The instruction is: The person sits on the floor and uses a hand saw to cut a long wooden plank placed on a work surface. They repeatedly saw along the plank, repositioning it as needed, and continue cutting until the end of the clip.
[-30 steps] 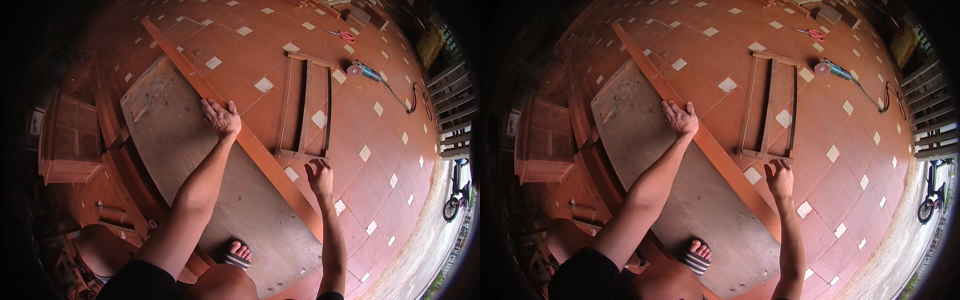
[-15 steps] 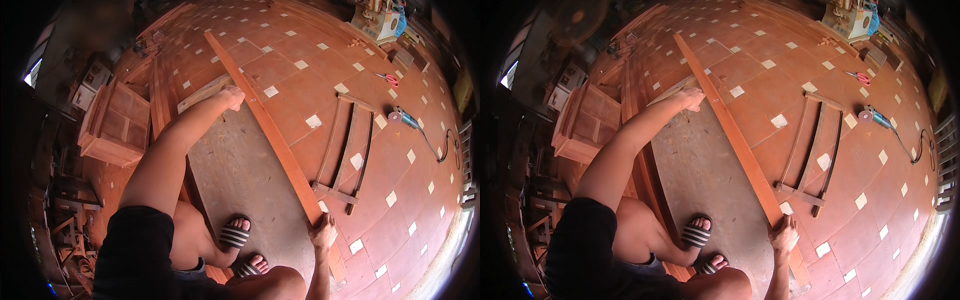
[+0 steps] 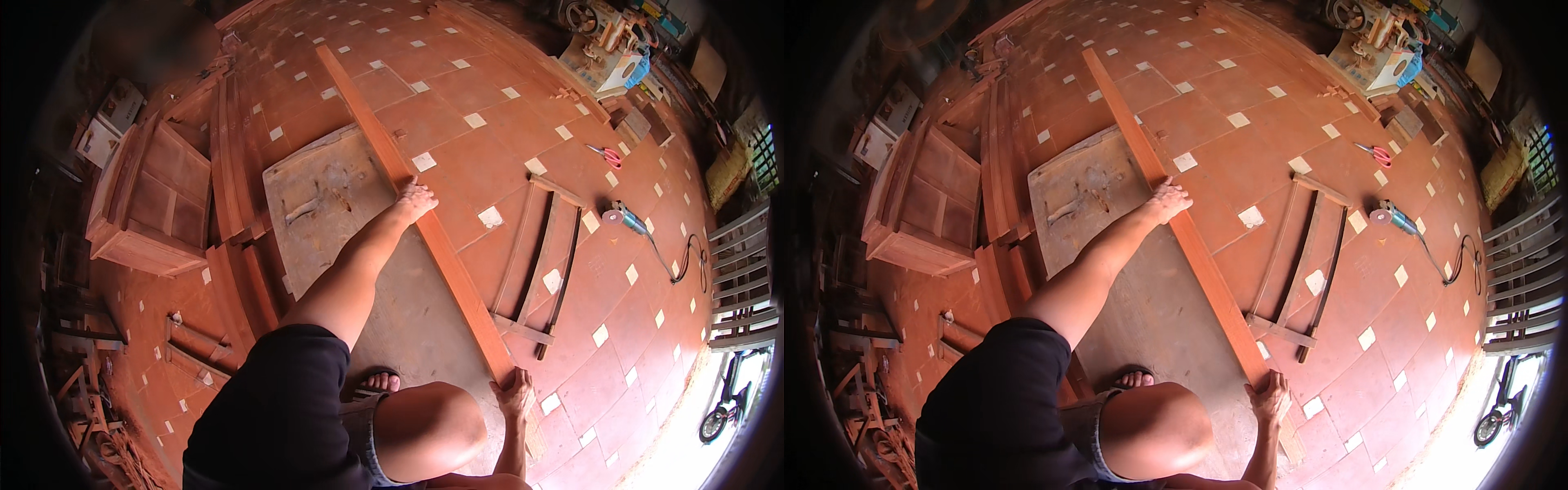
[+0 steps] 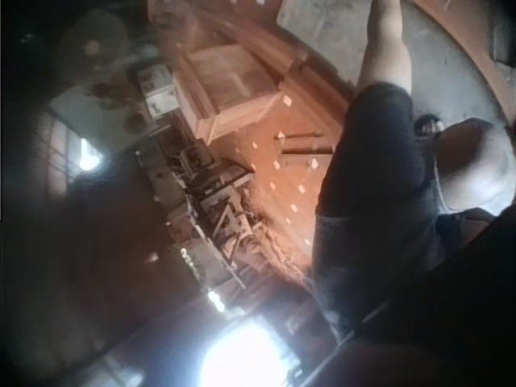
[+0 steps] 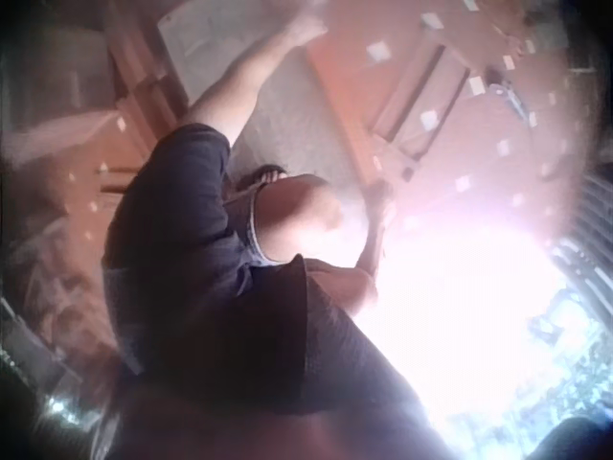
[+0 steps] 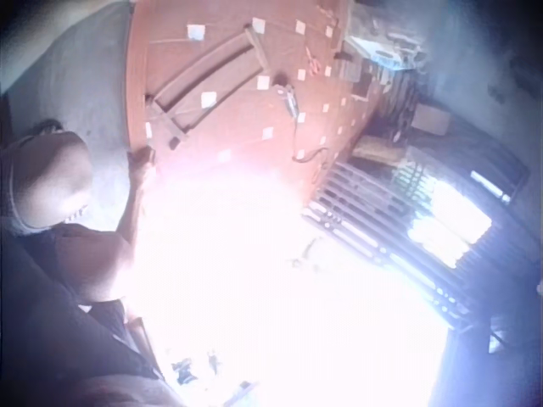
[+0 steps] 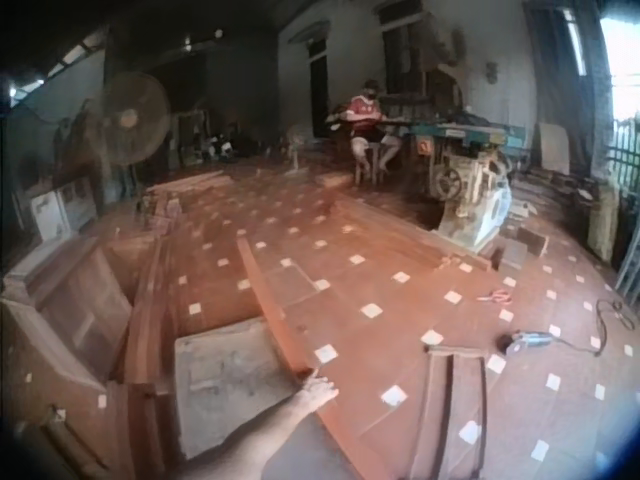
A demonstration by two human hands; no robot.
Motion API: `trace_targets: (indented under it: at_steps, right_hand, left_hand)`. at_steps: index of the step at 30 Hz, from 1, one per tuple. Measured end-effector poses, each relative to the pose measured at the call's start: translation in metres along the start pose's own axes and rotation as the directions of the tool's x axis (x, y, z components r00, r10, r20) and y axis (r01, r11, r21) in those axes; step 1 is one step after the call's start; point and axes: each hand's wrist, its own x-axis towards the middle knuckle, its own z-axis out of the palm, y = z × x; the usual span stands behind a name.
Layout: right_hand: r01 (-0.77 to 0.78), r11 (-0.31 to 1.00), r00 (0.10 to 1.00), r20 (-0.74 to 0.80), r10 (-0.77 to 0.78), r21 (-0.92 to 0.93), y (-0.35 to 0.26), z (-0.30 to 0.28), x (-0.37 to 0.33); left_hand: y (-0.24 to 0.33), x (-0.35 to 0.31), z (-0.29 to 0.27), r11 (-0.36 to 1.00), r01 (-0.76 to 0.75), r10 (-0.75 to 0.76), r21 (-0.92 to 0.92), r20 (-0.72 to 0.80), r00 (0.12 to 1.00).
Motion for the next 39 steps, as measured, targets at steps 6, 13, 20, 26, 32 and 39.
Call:
trace_targets:
  at_steps: [6,13,20,26,32,39]
  right_hand:
    - [0.015,0.985,0.999,0.052,-0.006,-0.175,0.094,-0.028,-0.018]
    - [0.28,0.94,0.951,0.189,-0.245,-0.193,0.281,-0.055,-0.083]
    - [0.216,0.921,0.976,0.102,-0.193,-0.324,0.361,-0.059,-0.06]
    - [0.298,0.906,0.955,0.096,-0.282,-0.301,0.383,-0.066,0.019]
    - [0.337,0.871,0.94,0.079,-0.331,-0.357,0.411,-0.109,0.086]
    - [0.554,0.745,0.823,0.11,-0.557,-0.372,0.462,-0.137,0.184]
  left_hand:
    - [0.045,-0.026,0.007,0.904,-0.313,0.268,-0.293,-0.183,0.946]
    - [0.16,-0.069,0.033,0.776,-0.612,0.501,-0.153,-0.441,0.745]
    - [0.276,-0.095,0.008,0.713,-0.648,0.623,-0.269,-0.183,0.761]
    - [0.341,-0.116,0.029,0.683,-0.634,0.479,-0.362,-0.434,0.763]
    - [0.366,-0.125,-0.014,0.634,-0.54,0.479,-0.554,-0.268,0.836]
    - [0.337,-0.179,-0.018,0.688,-0.351,0.31,-0.635,-0.18,0.934]
